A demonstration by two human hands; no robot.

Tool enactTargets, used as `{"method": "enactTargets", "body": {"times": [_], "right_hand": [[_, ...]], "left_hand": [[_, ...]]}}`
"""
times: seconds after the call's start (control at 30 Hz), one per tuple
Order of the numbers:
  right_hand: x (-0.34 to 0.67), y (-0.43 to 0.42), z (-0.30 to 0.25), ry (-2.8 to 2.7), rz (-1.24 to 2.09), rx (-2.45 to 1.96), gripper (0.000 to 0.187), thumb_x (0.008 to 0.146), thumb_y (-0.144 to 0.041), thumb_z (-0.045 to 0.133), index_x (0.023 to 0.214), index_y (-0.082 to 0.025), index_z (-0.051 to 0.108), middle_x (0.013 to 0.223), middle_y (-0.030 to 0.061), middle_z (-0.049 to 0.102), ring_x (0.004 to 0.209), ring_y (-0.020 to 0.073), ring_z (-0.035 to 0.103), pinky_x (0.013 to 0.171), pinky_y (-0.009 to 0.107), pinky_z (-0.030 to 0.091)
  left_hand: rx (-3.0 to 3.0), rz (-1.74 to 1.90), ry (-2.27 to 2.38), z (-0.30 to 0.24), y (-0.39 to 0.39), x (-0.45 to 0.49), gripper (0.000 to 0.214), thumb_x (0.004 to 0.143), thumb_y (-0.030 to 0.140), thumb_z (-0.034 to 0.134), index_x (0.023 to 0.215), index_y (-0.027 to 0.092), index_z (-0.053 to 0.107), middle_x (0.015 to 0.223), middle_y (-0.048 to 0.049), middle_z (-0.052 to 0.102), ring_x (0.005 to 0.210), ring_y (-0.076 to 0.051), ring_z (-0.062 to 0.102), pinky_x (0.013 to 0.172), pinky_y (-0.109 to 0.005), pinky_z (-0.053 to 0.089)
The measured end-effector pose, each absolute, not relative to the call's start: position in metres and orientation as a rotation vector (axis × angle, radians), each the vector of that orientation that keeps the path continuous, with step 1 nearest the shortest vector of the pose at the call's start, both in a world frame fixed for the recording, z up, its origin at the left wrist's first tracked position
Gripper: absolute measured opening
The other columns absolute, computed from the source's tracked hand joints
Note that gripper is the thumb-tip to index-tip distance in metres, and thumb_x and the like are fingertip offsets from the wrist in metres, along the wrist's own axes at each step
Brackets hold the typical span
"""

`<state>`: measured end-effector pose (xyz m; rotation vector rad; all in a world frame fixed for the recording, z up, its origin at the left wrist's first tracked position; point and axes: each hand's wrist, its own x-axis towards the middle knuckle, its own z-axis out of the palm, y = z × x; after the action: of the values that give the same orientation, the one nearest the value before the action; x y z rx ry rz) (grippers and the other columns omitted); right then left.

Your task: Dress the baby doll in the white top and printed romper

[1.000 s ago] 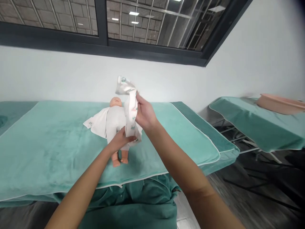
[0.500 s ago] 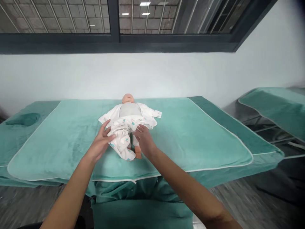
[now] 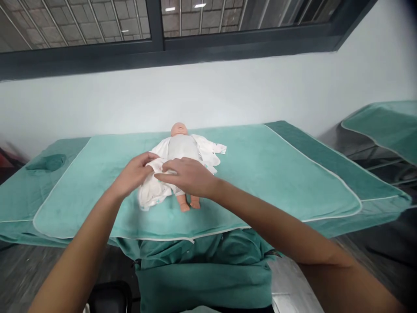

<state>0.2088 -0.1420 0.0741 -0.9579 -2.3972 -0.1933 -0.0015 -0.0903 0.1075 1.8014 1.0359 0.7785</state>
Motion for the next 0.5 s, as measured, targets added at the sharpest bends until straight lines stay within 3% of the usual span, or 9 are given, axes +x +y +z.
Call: {"method": "enactTargets", "body": {"times": [0.13, 0.23, 0.4, 0.5], "right_hand": [[0.210, -0.134, 0.100, -2.081, 0.212, -1.099, 0.014, 0.096, -0.022, 0.055, 0.101, -0.024, 0.069, 0.094, 0.0023, 0.066, 0.078, 0.0166, 0.055, 0.069, 0.029, 0.039], [0.213, -0.128, 0.105, -1.808, 0.479, -1.132, 0.016, 0.095, -0.036, 0.059, 0.089, -0.023, 0.065, 0.076, -0.0022, 0.059, 0.072, 0.0155, 0.051, 0.068, 0.029, 0.038], [0.220, -0.129, 0.108, -1.642, 0.687, -0.992, 0.016, 0.085, -0.035, 0.067, 0.079, -0.022, 0.062, 0.083, -0.0021, 0.060, 0.082, 0.0156, 0.053, 0.074, 0.028, 0.040], [0.227, -0.134, 0.117, -1.541, 0.933, -0.901, 0.020, 0.085, -0.040, 0.070, 0.082, -0.022, 0.062, 0.085, -0.0019, 0.061, 0.081, 0.0154, 0.055, 0.072, 0.027, 0.043]], "left_hand": [[1.854, 1.224, 1.107, 0.111, -0.096, 0.012, 0.020, 0.078, 0.023, 0.070, 0.098, 0.021, 0.071, 0.108, -0.0031, 0.069, 0.104, -0.022, 0.060, 0.090, -0.028, 0.046], [1.770, 1.242, 1.013, 0.092, -0.112, 0.023, 0.020, 0.085, 0.034, 0.070, 0.101, 0.021, 0.069, 0.096, -0.0019, 0.067, 0.091, -0.019, 0.059, 0.082, -0.027, 0.046], [1.773, 0.836, 0.886, 0.074, -0.121, 0.025, 0.028, 0.080, 0.043, 0.078, 0.088, 0.018, 0.068, 0.078, 0.0008, 0.063, 0.072, -0.016, 0.052, 0.064, -0.025, 0.039], [1.641, 0.936, 0.830, 0.089, -0.117, 0.019, 0.034, 0.085, 0.050, 0.073, 0.084, 0.017, 0.066, 0.074, 0.0008, 0.060, 0.065, -0.013, 0.051, 0.059, -0.024, 0.038]]}}
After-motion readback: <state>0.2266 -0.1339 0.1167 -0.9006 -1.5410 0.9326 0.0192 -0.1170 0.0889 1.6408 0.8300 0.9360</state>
